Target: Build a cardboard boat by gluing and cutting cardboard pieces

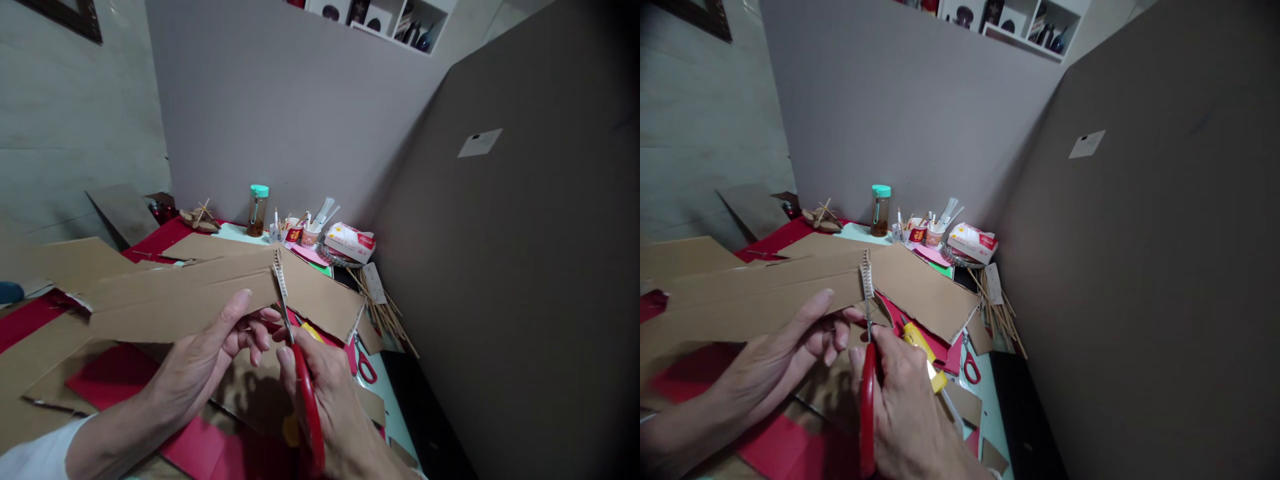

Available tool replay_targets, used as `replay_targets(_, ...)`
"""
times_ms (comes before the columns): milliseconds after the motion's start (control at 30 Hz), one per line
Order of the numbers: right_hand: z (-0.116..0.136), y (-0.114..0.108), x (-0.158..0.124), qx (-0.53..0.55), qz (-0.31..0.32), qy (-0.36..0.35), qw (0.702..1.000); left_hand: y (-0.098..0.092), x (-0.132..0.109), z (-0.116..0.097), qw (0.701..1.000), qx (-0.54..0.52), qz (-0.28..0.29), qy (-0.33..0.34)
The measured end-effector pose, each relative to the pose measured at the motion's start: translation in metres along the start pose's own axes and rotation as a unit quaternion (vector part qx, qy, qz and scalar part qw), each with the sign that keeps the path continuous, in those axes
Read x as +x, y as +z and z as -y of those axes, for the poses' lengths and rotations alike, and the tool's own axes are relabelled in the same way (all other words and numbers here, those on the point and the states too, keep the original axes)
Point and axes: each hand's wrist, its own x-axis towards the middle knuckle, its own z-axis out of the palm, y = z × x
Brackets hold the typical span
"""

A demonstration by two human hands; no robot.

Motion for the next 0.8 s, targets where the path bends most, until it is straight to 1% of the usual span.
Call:
replay_targets(167, -0.003, 0.003, 0.006, 0.001, -0.022, -0.022, 1.0, 0.0, 0.001, 0.002, 1.0, -0.01, 0.01, -0.023)
replay_targets(233, -0.002, 0.002, 0.008, 0.005, -0.024, -0.009, 1.0, 0.001, 0.0, 0.004, 0.999, -0.006, 0.012, -0.039)
replay_targets(333, 0.001, 0.001, 0.007, 0.012, -0.01, 0.014, 1.0, 0.003, -0.004, 0.008, 0.997, 0.005, 0.022, -0.068)
replay_targets(433, 0.003, 0.0, 0.004, 0.032, -0.011, -0.004, 0.999, 0.004, -0.008, 0.009, 0.996, 0.014, 0.04, -0.083)
replay_targets(533, 0.006, -0.003, 0.003, 0.039, -0.023, -0.018, 0.999, 0.004, -0.01, 0.005, 0.995, 0.023, 0.047, -0.081)
replay_targets(667, 0.009, -0.006, 0.005, 0.056, -0.009, -0.004, 0.998, 0.004, -0.009, 0.004, 0.996, 0.033, 0.04, -0.07)
replay_targets(800, 0.004, -0.006, 0.005, 0.041, -0.001, 0.038, 0.998, 0.001, -0.01, 0.013, 0.993, 0.059, 0.05, -0.091)
